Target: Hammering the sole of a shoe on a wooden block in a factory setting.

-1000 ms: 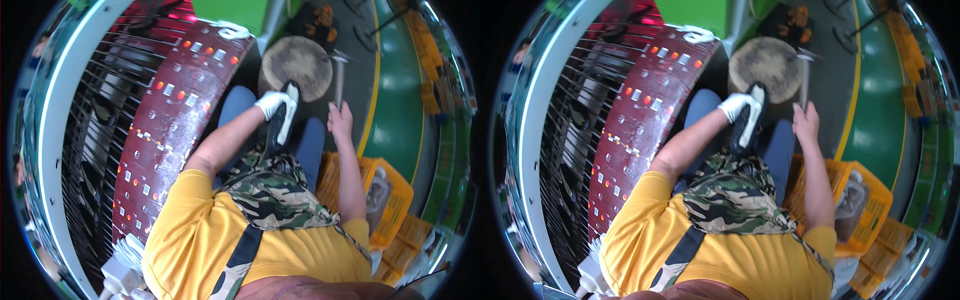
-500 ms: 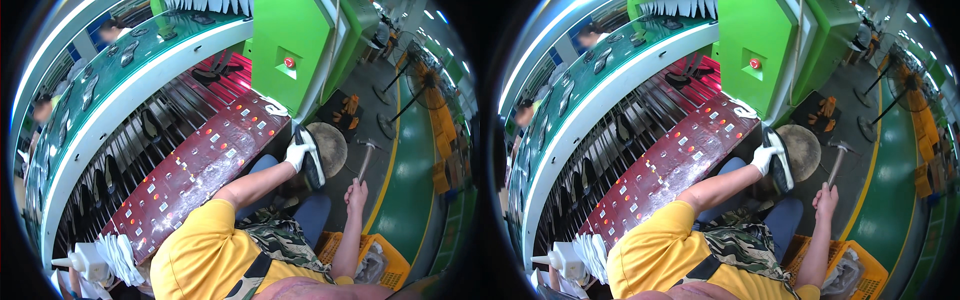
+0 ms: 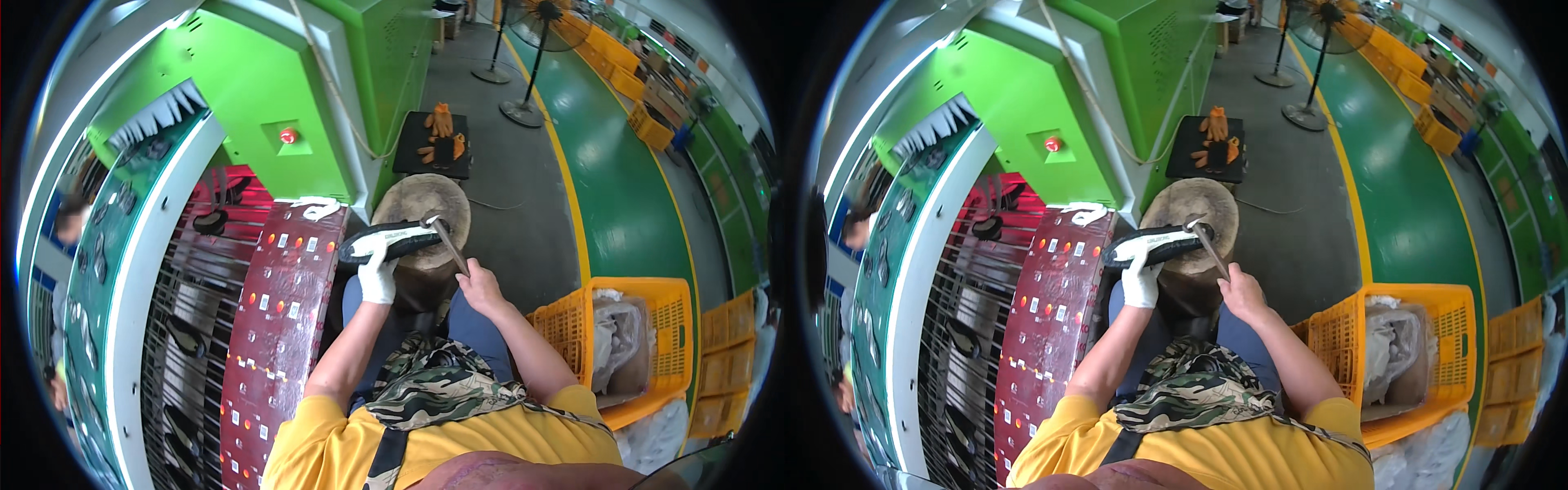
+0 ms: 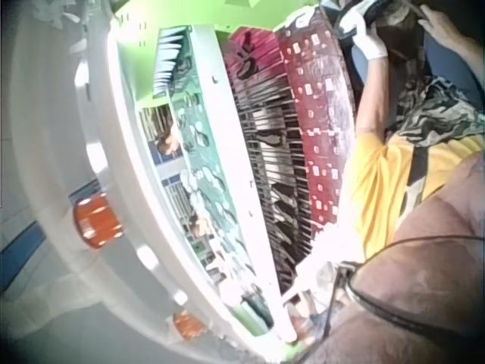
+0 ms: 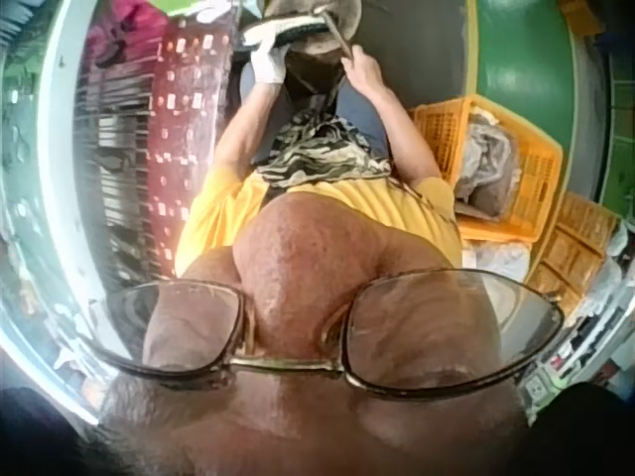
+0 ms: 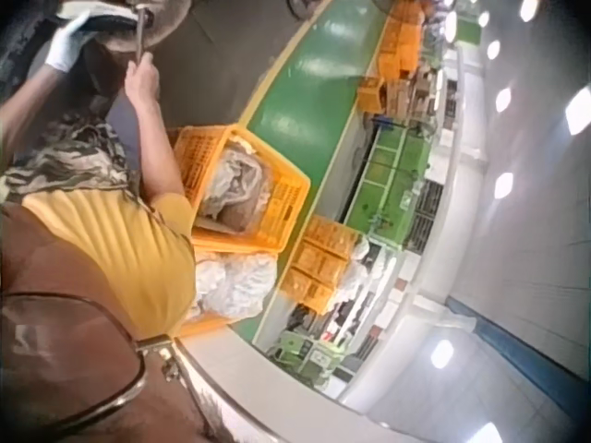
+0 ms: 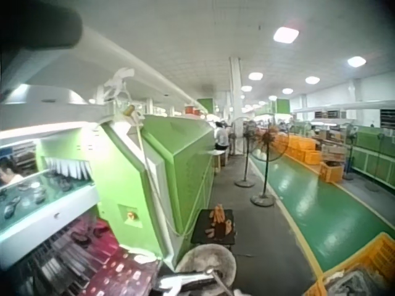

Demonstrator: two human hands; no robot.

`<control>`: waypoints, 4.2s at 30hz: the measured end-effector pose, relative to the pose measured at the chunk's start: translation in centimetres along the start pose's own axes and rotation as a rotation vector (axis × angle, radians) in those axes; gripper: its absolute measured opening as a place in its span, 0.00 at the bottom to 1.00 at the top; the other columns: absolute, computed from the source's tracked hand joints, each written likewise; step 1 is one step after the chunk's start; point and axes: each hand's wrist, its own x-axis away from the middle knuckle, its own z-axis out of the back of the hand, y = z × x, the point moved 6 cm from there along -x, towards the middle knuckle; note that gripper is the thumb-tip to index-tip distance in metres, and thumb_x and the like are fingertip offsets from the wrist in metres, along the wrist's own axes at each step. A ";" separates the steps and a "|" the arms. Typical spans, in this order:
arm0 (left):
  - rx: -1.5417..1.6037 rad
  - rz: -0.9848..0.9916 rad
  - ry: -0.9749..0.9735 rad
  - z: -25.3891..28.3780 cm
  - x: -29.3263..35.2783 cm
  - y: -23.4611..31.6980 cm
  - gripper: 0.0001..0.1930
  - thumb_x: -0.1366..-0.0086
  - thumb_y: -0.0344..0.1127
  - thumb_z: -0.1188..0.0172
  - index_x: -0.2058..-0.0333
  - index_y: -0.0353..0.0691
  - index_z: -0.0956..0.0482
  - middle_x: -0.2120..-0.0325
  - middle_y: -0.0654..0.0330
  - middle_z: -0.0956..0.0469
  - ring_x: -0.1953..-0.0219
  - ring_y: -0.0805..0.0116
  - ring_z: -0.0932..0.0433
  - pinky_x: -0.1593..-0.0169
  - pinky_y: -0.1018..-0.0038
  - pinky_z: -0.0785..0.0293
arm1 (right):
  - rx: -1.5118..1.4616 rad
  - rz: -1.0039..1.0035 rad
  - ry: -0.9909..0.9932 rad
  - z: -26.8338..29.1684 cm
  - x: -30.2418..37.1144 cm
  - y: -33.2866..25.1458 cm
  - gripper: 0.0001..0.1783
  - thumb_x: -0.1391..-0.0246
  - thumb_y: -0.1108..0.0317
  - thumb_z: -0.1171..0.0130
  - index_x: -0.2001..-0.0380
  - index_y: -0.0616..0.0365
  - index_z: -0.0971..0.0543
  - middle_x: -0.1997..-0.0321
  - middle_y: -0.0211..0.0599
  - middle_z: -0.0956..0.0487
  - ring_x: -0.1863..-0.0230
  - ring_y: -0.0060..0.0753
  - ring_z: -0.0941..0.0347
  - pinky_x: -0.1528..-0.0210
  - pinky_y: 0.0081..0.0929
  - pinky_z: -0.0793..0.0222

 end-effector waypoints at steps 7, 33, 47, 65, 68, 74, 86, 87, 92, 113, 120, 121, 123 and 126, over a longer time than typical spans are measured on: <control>0.036 0.252 -0.195 -0.2 4.5 3.0 0.35 0.29 0.62 0.46 0.33 0.46 0.33 0.34 0.54 0.30 0.33 0.50 0.32 0.35 0.45 0.32 | -0.069 -0.006 0.021 -0.5 -0.3 1.3 0.16 0.38 0.61 0.39 0.61 0.61 0.32 0.69 0.63 0.20 0.62 0.73 0.23 0.61 0.62 0.29; -0.581 0.604 -0.206 -3.3 9.2 4.4 0.18 0.35 0.33 0.32 0.50 0.32 0.23 0.63 0.60 0.18 0.70 0.67 0.15 0.75 0.79 0.34 | -0.279 0.102 0.341 13.0 -4.5 -7.1 0.21 0.36 0.62 0.38 0.46 0.62 0.28 0.66 0.58 0.17 0.62 0.62 0.17 0.63 0.44 0.22; -0.555 0.608 -0.132 -3.1 8.9 3.8 0.17 0.36 0.30 0.33 0.50 0.32 0.24 0.62 0.60 0.18 0.71 0.67 0.15 0.75 0.78 0.35 | -0.303 0.166 0.392 15.5 -3.7 -7.7 0.18 0.33 0.61 0.38 0.50 0.62 0.28 0.72 0.45 0.20 0.72 0.35 0.20 0.68 0.35 0.26; -0.420 0.637 -0.104 -1.9 7.6 3.6 0.16 0.37 0.28 0.35 0.51 0.30 0.23 0.61 0.52 0.15 0.72 0.63 0.15 0.79 0.77 0.34 | -0.099 -0.010 0.149 5.2 -3.1 0.2 0.18 0.36 0.62 0.38 0.53 0.63 0.29 0.68 0.61 0.19 0.62 0.67 0.20 0.60 0.50 0.25; -0.397 0.632 -0.115 -2.5 7.0 4.0 0.17 0.37 0.28 0.35 0.50 0.30 0.23 0.61 0.52 0.14 0.73 0.63 0.15 0.79 0.77 0.34 | -0.154 -0.028 0.034 7.5 -3.4 -1.7 0.17 0.37 0.61 0.38 0.55 0.63 0.28 0.67 0.62 0.20 0.62 0.68 0.20 0.60 0.52 0.26; -0.432 0.658 -0.133 -2.5 7.6 3.6 0.24 0.35 0.31 0.41 0.41 0.32 0.27 0.53 0.45 0.15 0.71 0.68 0.15 0.81 0.83 0.36 | -0.419 0.108 0.356 8.9 -2.7 -3.3 0.12 0.31 0.66 0.43 0.52 0.61 0.29 0.76 0.28 0.26 0.81 0.19 0.31 0.79 0.21 0.34; -0.381 0.656 -0.121 -2.0 7.4 3.3 0.21 0.37 0.28 0.39 0.44 0.30 0.26 0.57 0.46 0.15 0.72 0.63 0.15 0.81 0.80 0.37 | -0.124 0.030 0.097 4.4 -1.1 -1.3 0.17 0.37 0.62 0.37 0.55 0.63 0.29 0.73 0.59 0.21 0.66 0.68 0.21 0.68 0.50 0.28; -0.356 0.659 -0.108 -2.0 7.3 3.3 0.18 0.37 0.27 0.36 0.49 0.29 0.23 0.61 0.51 0.15 0.73 0.61 0.15 0.80 0.77 0.37 | 0.078 -0.032 -0.123 2.8 -1.2 -0.2 0.17 0.37 0.62 0.37 0.56 0.63 0.29 0.73 0.59 0.21 0.66 0.67 0.21 0.68 0.50 0.28; -0.325 0.643 -0.100 -1.7 7.4 3.6 0.19 0.38 0.27 0.37 0.48 0.30 0.23 0.60 0.51 0.14 0.72 0.61 0.14 0.80 0.78 0.36 | -0.223 0.099 0.095 6.5 -0.7 -4.3 0.17 0.36 0.62 0.39 0.57 0.64 0.31 0.74 0.59 0.22 0.68 0.69 0.22 0.69 0.50 0.28; -0.368 0.624 -0.071 -2.6 8.2 2.7 0.19 0.36 0.28 0.40 0.46 0.32 0.24 0.61 0.55 0.16 0.72 0.64 0.15 0.81 0.80 0.38 | -0.407 0.089 0.246 5.9 2.8 -3.4 0.13 0.35 0.65 0.38 0.58 0.63 0.28 0.77 0.47 0.24 0.74 0.46 0.24 0.71 0.36 0.29; -0.293 0.582 -0.071 -1.8 8.9 4.4 0.19 0.39 0.27 0.33 0.50 0.31 0.24 0.63 0.58 0.18 0.73 0.64 0.15 0.80 0.78 0.32 | -0.351 -0.022 0.064 4.3 1.9 -5.0 0.12 0.35 0.65 0.39 0.60 0.63 0.28 0.76 0.56 0.23 0.71 0.63 0.22 0.70 0.46 0.30; -0.294 0.591 -0.057 -1.4 9.3 4.1 0.20 0.40 0.27 0.32 0.50 0.31 0.24 0.63 0.58 0.18 0.73 0.63 0.15 0.80 0.78 0.31 | -0.360 0.011 0.126 4.6 2.6 -4.9 0.12 0.34 0.65 0.39 0.57 0.62 0.26 0.74 0.53 0.21 0.71 0.58 0.20 0.69 0.42 0.27; -0.290 0.597 -0.063 -2.3 9.1 3.4 0.21 0.41 0.28 0.31 0.50 0.30 0.23 0.64 0.58 0.18 0.73 0.63 0.14 0.80 0.78 0.30 | -0.438 0.006 0.247 3.0 4.3 -1.3 0.12 0.33 0.67 0.41 0.52 0.62 0.25 0.70 0.49 0.17 0.68 0.47 0.16 0.64 0.37 0.23; -0.289 0.597 -0.018 -1.8 9.6 2.9 0.21 0.41 0.29 0.29 0.50 0.31 0.22 0.65 0.57 0.17 0.75 0.61 0.14 0.80 0.77 0.30 | -0.035 0.013 -0.054 1.1 4.3 -0.1 0.13 0.36 0.64 0.40 0.59 0.62 0.28 0.68 0.58 0.19 0.64 0.66 0.20 0.62 0.51 0.26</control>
